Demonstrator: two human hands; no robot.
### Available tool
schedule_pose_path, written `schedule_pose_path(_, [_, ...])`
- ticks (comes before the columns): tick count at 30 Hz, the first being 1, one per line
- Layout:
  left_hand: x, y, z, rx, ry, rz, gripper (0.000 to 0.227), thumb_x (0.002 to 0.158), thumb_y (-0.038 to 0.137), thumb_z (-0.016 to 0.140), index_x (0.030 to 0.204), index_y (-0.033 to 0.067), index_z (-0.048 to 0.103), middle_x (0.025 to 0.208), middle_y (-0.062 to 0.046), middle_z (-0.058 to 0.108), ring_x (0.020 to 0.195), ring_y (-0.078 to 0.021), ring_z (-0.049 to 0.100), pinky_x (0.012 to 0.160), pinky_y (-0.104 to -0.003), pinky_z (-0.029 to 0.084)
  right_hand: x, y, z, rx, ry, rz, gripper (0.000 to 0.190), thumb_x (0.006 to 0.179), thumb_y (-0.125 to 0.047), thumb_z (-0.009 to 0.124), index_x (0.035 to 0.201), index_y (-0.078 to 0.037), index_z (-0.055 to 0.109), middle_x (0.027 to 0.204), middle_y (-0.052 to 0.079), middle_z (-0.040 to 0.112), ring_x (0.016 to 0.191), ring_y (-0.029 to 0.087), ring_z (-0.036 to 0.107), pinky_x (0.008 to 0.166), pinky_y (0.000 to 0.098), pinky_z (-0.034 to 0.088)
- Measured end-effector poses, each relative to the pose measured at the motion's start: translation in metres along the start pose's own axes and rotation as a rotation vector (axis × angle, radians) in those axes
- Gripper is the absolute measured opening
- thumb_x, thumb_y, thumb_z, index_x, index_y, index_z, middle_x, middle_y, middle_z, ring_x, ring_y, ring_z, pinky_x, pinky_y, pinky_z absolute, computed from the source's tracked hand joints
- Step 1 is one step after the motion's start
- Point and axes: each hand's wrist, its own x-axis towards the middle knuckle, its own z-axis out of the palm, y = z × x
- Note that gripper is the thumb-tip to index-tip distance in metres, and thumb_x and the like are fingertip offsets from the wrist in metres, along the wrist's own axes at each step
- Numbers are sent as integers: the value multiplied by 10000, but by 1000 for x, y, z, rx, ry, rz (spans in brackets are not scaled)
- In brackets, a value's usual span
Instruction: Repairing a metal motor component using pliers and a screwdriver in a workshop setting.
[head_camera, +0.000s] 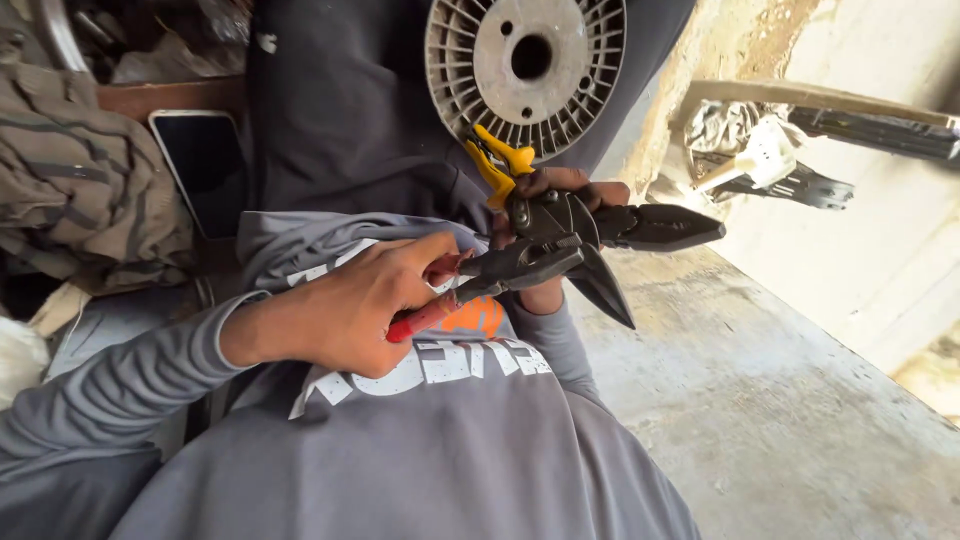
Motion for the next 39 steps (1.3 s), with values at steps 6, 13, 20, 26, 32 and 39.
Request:
schedule_pose_path(6, [-15, -9, 10, 132, 127, 141, 155, 842, 47, 727, 762, -21, 614, 1048, -183, 567, 959, -362, 641, 792, -441, 512, -4, -12, 10, -14, 84, -21, 559, 935, -2, 754, 1188, -119, 269, 1167, 63, 564, 919, 76, 634, 787, 220, 542])
schedule_pose_path(13, [-31, 21, -9, 40, -182, -331, 267, 684, -21, 647, 943, 7, 706, 997, -174, 586, 825, -361, 630, 689, -445, 471, 4, -27, 20, -54, 93, 102, 459, 941, 18, 736, 1186, -46, 353, 1136, 66, 510, 925, 192, 645, 812, 260, 627])
schedule_pose_path(20, [-47, 22, -11, 43, -81, -356, 102, 678, 20, 653, 761, -16, 605, 1123, -175, 604, 933, -378, 657, 797, -437, 519, 61, 18, -15, -546, 424, -766, 528, 823, 26, 792, 1096, -134, 369, 947, 34, 622, 758, 203, 682, 708, 284, 593])
schedule_pose_path(26, [-48, -27, 4, -157, -129, -249, 233, 597, 16, 694, 688, 10, 480, 932, -165, 534, 770, -290, 559, 639, -412, 477, 117, -21, -68, -890, 109, -1289, 537, 740, 113, 733, 1065, -203, 445, 915, 1, 612, 849, 271, 634, 731, 354, 531])
schedule_pose_path(32, [-21, -9, -12, -1019, -322, -623, 181, 553, -19, 619, 637, 42, 470, 568, -64, 455, 454, -151, 449, 450, -308, 379, 163, -52, -72, -757, -427, -1995, 561, 712, 113, 700, 989, -305, 449, 974, -27, 614, 951, 238, 630, 883, 332, 580])
schedule_pose_path(39, [-19, 8, -13, -306, -213, -519, 162, 547, 35, 637, 614, 74, 495, 611, -78, 531, 544, -174, 512, 507, -365, 418, 120, 4, -85, -897, -70, -1617, 632, 772, 155, 763, 1024, -253, 351, 1005, -37, 629, 906, 232, 615, 747, 384, 537])
